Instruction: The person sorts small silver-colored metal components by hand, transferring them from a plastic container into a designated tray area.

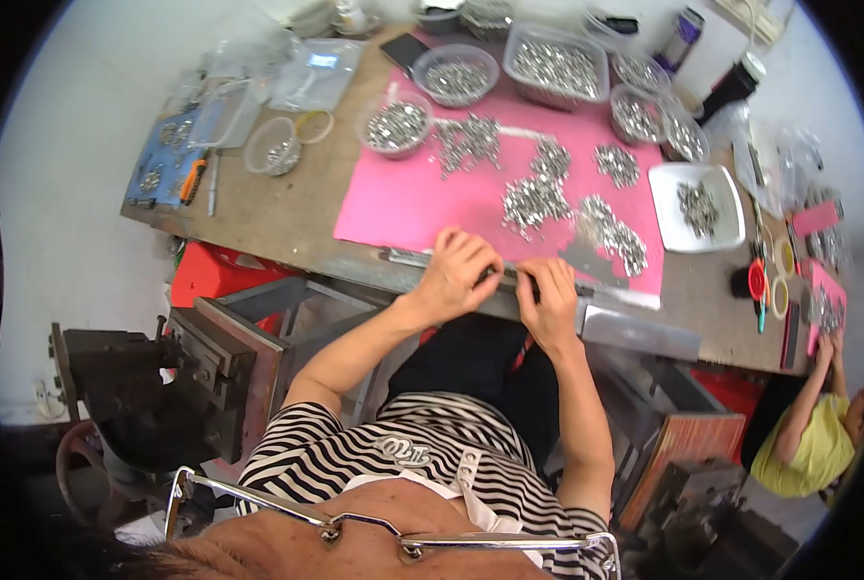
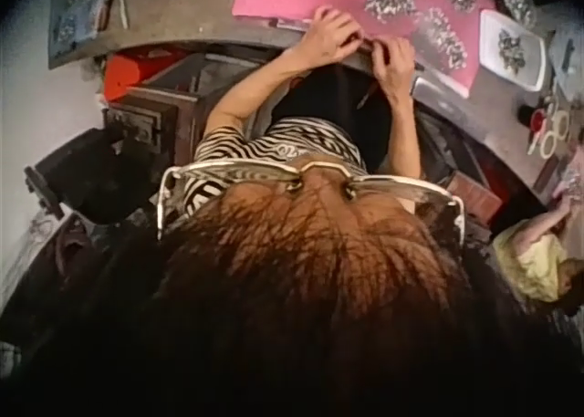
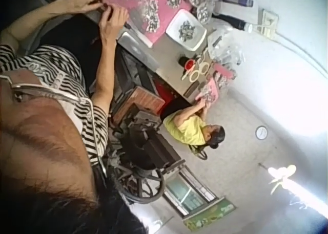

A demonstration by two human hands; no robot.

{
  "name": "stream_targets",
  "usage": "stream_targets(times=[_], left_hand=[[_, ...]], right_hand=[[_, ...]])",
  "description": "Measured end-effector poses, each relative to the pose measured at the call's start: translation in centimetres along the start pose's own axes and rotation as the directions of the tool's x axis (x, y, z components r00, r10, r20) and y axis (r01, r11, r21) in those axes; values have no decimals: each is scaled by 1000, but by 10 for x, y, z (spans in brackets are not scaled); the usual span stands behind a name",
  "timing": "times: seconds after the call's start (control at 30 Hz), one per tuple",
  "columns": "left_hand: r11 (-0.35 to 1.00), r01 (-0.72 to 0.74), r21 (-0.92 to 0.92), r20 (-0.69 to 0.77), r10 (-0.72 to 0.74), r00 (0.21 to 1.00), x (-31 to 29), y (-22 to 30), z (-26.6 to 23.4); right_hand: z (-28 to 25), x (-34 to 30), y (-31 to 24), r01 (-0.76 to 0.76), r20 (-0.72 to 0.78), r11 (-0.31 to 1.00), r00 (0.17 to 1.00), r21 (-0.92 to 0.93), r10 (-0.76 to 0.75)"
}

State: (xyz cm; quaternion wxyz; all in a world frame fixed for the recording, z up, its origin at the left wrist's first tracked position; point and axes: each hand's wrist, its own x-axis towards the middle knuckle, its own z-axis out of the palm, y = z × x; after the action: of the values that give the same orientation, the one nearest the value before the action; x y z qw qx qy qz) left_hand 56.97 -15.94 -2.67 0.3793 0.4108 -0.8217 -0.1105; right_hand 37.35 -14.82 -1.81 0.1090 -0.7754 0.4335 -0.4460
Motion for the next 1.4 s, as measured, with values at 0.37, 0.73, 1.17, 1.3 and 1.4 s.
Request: stream_targets(times=[0.37, 0.73, 1.17, 1.3, 1.4], left_hand=[[903, 399, -158, -698, -388, 601, 58, -191, -78], [853, 339, -397, -627, -521, 578, 66, -172, -43], [620, 285, -731, -425, -741, 521, 66, -176, -60], [643, 362, -675, -422, -739, 526, 71, -183, -60], [587, 307, -749, -360, -750, 555, 69, -193, -54]], right_hand=[[-10, -11, -2, -79, -151, 997, 985, 27, 82], [-4, -25, 14, -151, -229, 988, 961, 33, 155], [-9, -2, 2, -66, -192, 996, 980, -59, 54], [5, 60, -8, -86, -53, 988, 994, 126, 94], [41, 105, -1, -238, 162, 928, 967, 287, 198]])
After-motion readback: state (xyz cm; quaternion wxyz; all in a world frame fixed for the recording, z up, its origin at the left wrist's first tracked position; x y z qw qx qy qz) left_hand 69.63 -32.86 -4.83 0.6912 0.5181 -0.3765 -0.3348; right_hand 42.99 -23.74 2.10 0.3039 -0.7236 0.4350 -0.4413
